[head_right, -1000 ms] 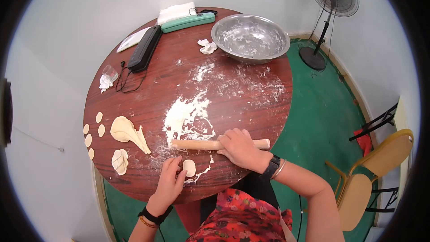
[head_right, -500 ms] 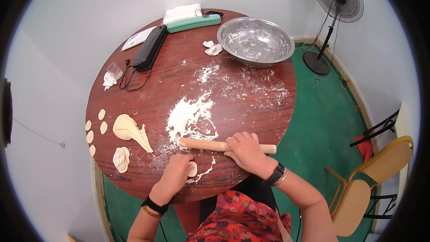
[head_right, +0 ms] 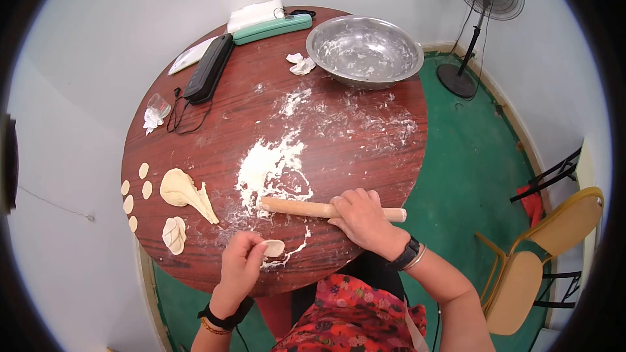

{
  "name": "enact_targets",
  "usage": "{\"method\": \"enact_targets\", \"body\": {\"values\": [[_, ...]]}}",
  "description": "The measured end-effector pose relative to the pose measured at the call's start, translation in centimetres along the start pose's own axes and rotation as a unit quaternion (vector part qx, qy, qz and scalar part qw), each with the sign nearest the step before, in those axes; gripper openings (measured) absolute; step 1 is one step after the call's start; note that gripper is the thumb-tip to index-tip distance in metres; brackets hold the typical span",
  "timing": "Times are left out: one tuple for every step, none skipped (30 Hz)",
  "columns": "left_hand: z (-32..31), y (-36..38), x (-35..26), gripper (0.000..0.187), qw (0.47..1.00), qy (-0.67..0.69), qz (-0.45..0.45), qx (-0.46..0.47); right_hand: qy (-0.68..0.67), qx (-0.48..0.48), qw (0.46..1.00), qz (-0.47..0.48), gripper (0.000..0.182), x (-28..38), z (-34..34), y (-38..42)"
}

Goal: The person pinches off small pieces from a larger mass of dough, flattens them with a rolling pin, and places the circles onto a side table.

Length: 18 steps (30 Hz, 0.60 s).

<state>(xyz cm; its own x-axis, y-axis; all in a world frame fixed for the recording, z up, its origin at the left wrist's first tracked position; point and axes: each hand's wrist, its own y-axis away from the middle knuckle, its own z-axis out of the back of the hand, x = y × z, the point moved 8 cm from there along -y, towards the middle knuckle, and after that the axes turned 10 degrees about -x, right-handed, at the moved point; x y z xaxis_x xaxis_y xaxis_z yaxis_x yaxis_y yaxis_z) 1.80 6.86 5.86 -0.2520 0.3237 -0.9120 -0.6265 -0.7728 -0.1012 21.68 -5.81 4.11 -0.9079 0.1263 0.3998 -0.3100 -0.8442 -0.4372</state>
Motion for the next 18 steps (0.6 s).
{"method": "enact_targets", "body": {"values": [[0.3,0.2,0.8,0.003,0.996,0.057,0.061,-0.028,0.001,-0.001,1.0,-0.001,0.033,0.0,0.0,0.0],[0.3,0.3,1.4,0.003,0.993,0.072,0.086,-0.047,0.0,0.002,1.0,-0.002,0.033,0.1,0.0,-0.1],[0.2,0.2,2.3,0.003,0.988,0.088,0.11,-0.065,-0.001,0.006,1.0,-0.004,0.034,0.3,-0.1,-0.1],[0.1,0.1,3.3,0.003,0.982,0.105,0.134,-0.082,-0.001,0.009,1.0,-0.006,0.034,0.3,-0.2,-0.1],[-0.1,0.1,3.7,0.004,0.994,0.021,0.091,-0.062,-0.006,0.017,1.0,-0.006,0.034,0.5,-0.3,0.0],[-0.1,0.4,4.3,0.006,0.996,-0.063,0.047,-0.042,-0.01,0.024,1.0,-0.006,0.034,0.6,-0.5,0.1],[-0.2,0.6,4.5,0.008,0.989,-0.145,0.001,-0.019,-0.014,0.031,0.999,-0.008,0.034,0.7,-0.6,0.2],[0.2,0.7,4.4,0.011,0.987,-0.158,-0.01,-0.029,-0.017,0.029,0.999,0.0,0.035,0.8,-0.6,0.3],[0.6,0.9,4.1,0.014,0.984,-0.171,-0.019,-0.039,-0.021,0.029,0.999,0.006,0.035,0.9,-0.7,0.4],[1.2,1.1,3.8,0.017,0.981,-0.185,-0.026,-0.049,-0.027,0.029,0.999,0.014,0.036,1.1,-0.8,0.6],[1.9,1.1,3.0,0.019,0.977,-0.196,-0.051,-0.072,-0.026,0.037,0.999,0.02,0.036,1.3,-0.8,0.6],[2.7,0.8,2.2,0.021,0.971,-0.208,-0.076,-0.095,-0.026,0.045,0.998,0.027,0.036,1.8,-0.7,0.5],[3.5,0.5,1.3,0.024,0.963,-0.22,-0.101,-0.119,-0.026,0.052,0.998,0.035,0.036,2.1,-0.8,0.4],[3.6,0.2,0.9,0.032,0.962,-0.237,-0.104,-0.089,-0.034,0.053,0.997,0.05,0.037,2.5,-1.1,0.4],[3.3,0.0,0.6,0.036,0.958,-0.246,-0.127,-0.071,-0.041,0.053,0.996,0.064,0.037,2.9,-1.4,0.4],[2.9,-0.2,0.4,0.041,0.954,-0.254,-0.15,-0.053,-0.047,0.053,0.994,0.077,0.038,3.3,-1.7,0.5],[2.4,-0.2,0.2,0.045,0.949,-0.261,-0.173,-0.034,-0.05,0.063,0.993,0.089,0.039,3.6,-2.0,0.5],[1.5,-0.1,0.6,0.049,0.937,-0.308,-0.165,0.025,-0.052,0.073,0.991,0.1,0.04,4.0,-2.2,0.6]]}}
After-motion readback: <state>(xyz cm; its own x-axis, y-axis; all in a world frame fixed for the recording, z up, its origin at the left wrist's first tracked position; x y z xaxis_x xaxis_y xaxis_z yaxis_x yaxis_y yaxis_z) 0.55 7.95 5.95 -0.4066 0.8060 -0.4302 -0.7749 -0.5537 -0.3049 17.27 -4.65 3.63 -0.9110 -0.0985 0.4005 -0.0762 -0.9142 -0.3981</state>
